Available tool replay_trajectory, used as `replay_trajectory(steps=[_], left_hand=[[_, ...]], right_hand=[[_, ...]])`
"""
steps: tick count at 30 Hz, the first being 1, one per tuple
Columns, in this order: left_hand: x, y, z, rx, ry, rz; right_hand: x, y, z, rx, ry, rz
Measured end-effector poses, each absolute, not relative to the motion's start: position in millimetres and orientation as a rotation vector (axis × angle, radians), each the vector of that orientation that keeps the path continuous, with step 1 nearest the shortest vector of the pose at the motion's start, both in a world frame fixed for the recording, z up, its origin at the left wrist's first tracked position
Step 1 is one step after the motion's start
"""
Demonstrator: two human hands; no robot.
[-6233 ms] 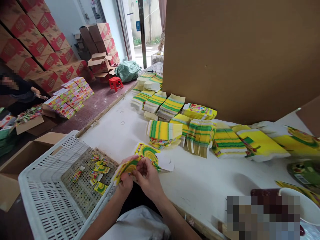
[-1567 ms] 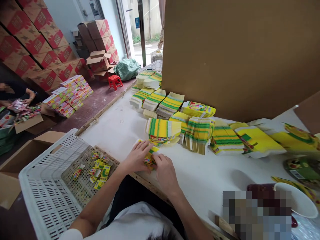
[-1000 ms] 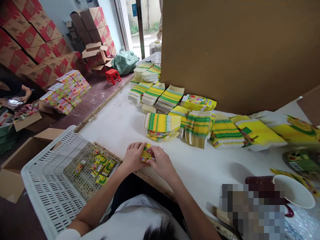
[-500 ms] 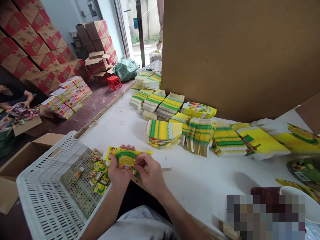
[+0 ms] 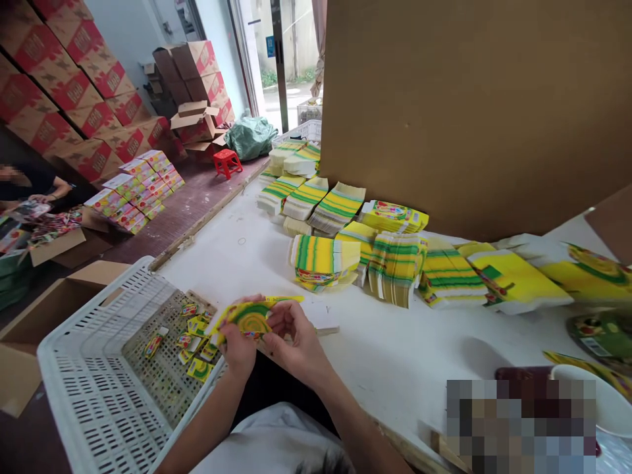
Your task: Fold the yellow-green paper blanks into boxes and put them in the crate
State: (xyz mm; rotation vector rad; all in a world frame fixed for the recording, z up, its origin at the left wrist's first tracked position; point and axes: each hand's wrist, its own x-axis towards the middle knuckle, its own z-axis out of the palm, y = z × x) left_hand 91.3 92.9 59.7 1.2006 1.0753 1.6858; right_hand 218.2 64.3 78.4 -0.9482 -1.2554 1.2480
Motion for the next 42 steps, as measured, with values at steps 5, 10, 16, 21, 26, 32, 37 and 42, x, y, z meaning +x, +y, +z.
replay_trajectory(steps=[5,10,16,21,26,32,37,42], left_hand=[[94.5,92.4,56.9,1.163,1.159,1.607],[91.7,91.2,49.3,1.37,1.128,1.57],[90.9,96.8,46.6,1.4,1.126,1.545],[88.5,102.2,42.2,1.426,1.195,1.563],[89.3,102.7,39.1,1.33,1.203,1.515],[99.2,103.8,62.4,0.864,0.978,1.543],[104.2,99.8,68.8,0.775,0.893,1.593],[105.4,101.7,75.9,0.705,0.839,1.605]], right_hand=[[214.5,59.2,81.5,-1.115,-1.281,1.047],[218.2,61.3,83.7,-1.108,-1.263,1.223],[216.4,56.0,81.4,-1.146,-1.454,1.15],[213.9,51.4,79.2,-1.263,-1.556,0.944],[216.7,57.9,80.9,-1.248,-1.497,1.039],[212.0,62.3,71.7,-1.011,-1.265,1.216],[212.0,58.8,70.4,-1.023,-1.298,1.14],[212.3,55.4,75.1,-1.012,-1.387,1.065]])
